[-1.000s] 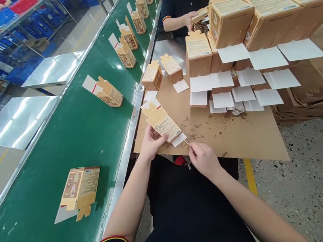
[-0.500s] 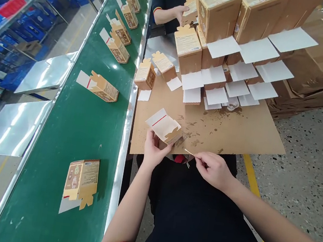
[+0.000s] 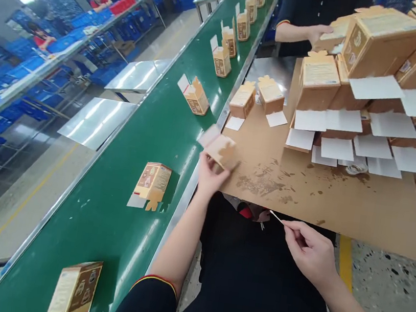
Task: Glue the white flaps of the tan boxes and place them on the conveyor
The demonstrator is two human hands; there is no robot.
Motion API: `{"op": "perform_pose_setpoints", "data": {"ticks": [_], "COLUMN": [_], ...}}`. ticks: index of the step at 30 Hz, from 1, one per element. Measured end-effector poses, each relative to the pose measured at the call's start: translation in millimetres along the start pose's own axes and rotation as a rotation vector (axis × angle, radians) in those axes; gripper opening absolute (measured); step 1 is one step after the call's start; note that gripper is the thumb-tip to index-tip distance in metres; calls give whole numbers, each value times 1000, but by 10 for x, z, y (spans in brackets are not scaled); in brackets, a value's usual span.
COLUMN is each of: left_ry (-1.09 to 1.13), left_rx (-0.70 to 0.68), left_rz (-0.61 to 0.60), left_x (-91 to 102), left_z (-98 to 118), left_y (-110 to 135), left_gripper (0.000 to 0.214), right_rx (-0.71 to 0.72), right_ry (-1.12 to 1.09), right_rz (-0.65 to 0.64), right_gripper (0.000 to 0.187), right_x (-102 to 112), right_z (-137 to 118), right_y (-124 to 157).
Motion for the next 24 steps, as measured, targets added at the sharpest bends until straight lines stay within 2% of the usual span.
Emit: {"op": "perform_pose_setpoints", "data": {"ticks": [3, 4, 6, 8, 11, 13, 14, 16, 18, 20, 22, 24], "left_ry": [-57, -105, -212, -312, -456, -491, -473, -381, -282, -228, -262, -363], "left_rx": [-16, 7, 72, 85, -101, -284, -357, -437, -442, -410, -349, -281], "left_rz": [297, 364, 416, 428, 539, 554, 480, 192, -155, -390, -505, -546], "left_x": [652, 836, 1088, 1191, 1118, 889, 706, 207, -399, -978, -1430, -1704], "left_z": [-57, -93, -168, -203, -96, 41, 105, 199, 234, 215, 154, 82], "left_y": [-464, -608, -836, -937, -853, -741, -709, -712, -788, -915, -1059, -1164], "left_gripper": [85, 85, 85, 92, 113, 110, 101, 75, 55, 52, 53, 54], "right_rx": [-15, -14, 0, 14, 11, -2, -9, -17, -18, -23, -27, -32], "right_ry": [-7, -12, -18, -12, 30, 66, 79, 92, 89, 74, 48, 30], "right_rz": [30, 43, 75, 103, 153, 195, 213, 235, 241, 232, 220, 227], "right_gripper": [18, 18, 17, 16, 15, 14, 13, 13, 14, 15, 17, 19], "right_x": [51, 59, 75, 112, 231, 331, 373, 430, 443, 425, 407, 421], "right_z": [22, 24, 23, 21, 33, 53, 63, 76, 68, 36, -9, -44], "right_y": [-39, -54, -84, -100, -68, -26, -10, -7, -48, -116, -179, -211]}}
Point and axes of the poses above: each hand's wrist, its own y-axis away from the middle knuckle, its own x-axis out of the back of the hand, z = x × y, the point moved 3 cm from there along -y, towards the middle knuckle, and after that the axes turned 5 degrees about -y, right-handed, at the moved point
